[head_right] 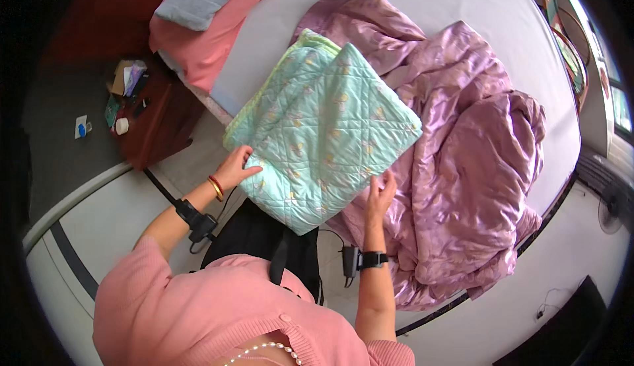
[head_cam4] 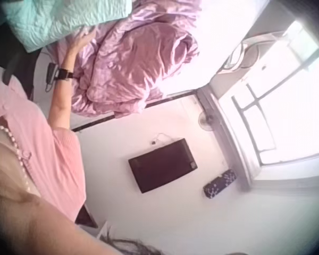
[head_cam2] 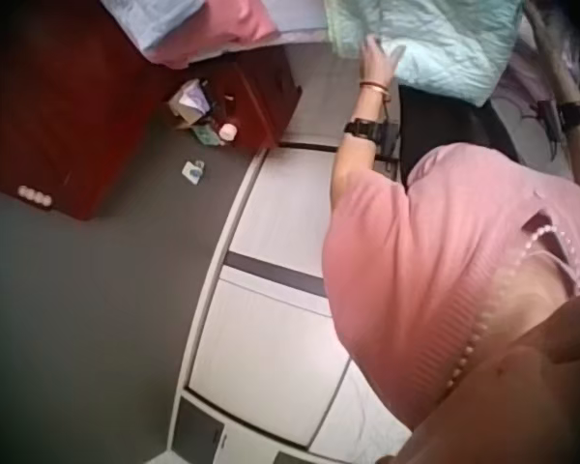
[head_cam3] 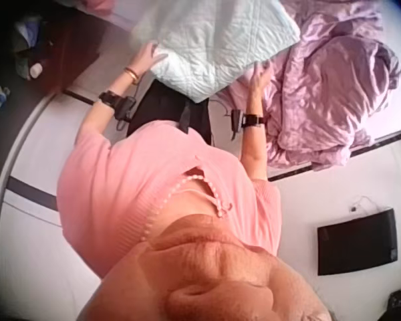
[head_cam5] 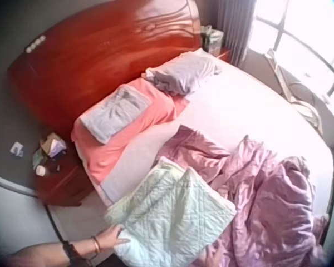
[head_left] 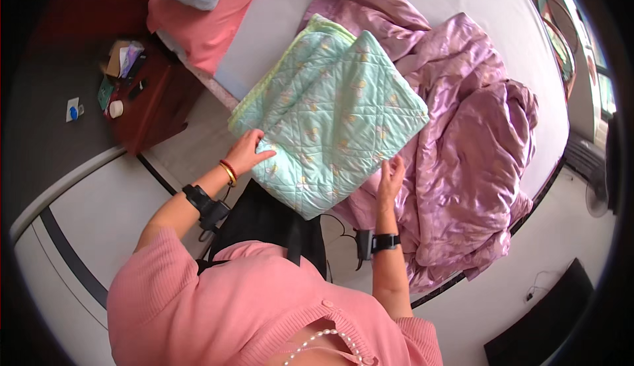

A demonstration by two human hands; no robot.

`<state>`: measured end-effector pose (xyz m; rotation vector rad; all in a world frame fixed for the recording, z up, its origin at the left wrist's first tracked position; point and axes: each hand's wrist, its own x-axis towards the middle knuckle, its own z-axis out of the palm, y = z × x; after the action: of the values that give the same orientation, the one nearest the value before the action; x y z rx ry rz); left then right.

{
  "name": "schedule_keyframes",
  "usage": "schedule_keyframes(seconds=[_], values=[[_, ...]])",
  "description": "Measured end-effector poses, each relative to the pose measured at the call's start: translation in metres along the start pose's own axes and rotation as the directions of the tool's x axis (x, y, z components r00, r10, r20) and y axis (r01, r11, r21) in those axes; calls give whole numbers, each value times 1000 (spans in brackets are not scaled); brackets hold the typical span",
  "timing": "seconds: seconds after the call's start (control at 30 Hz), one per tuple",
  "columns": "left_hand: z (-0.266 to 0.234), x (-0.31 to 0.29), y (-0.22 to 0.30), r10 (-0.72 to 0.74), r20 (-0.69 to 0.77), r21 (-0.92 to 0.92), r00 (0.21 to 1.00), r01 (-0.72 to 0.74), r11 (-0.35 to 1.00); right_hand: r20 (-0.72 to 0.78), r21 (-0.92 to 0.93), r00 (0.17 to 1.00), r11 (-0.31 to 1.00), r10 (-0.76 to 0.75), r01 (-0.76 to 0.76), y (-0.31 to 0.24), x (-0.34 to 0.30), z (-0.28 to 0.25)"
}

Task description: The recorder folds a pink pillowcase, a grey towel, a green blanket, and a purple duvet on a bed.

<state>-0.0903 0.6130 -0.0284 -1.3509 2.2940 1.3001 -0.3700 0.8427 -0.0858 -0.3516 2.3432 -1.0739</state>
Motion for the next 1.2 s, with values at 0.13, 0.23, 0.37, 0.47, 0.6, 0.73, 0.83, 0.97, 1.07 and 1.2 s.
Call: schedule_keyframes(seconds=[0.13,0.23,0.37,0.47,0.6,0.73,0.83,0.97,1.07,1.2], values=[[-8,3,18,44,19,-162,999,-41,986,41,36,999,999,14,-15,-4,29,8],[-54,-24,44,165,-270,-190,949,-221,957,-45,76,994,991,-104,107,-59,24,10],[-38,-3,-30,98,-499,-100,861,-170,980,-3,-29,962,962,-273,273,-57,30,21],[6,35,-95,-110,-564,-154,818,26,988,20,-83,948,945,-316,317,-49,39,44],[17,39,-75,146,-468,41,872,-144,989,-1,-92,989,985,-146,145,-38,48,45],[-11,25,-41,42,-29,-118,999,-45,992,104,409,994,911,11,-53,-48,43,39],[-84,-4,36,380,-4,-324,925,-361,875,22,454,985,876,170,-162,-66,31,31],[-112,23,-11,115,-76,-613,990,-137,778,51,481,998,877,-47,17,-72,21,33],[-56,77,-127,69,-133,-282,989,-105,954,212,379,977,924,-28,-56,-54,24,59],[-15,109,-131,-92,-150,88,984,106,990,367,622,923,707,115,-335,-32,32,66]])
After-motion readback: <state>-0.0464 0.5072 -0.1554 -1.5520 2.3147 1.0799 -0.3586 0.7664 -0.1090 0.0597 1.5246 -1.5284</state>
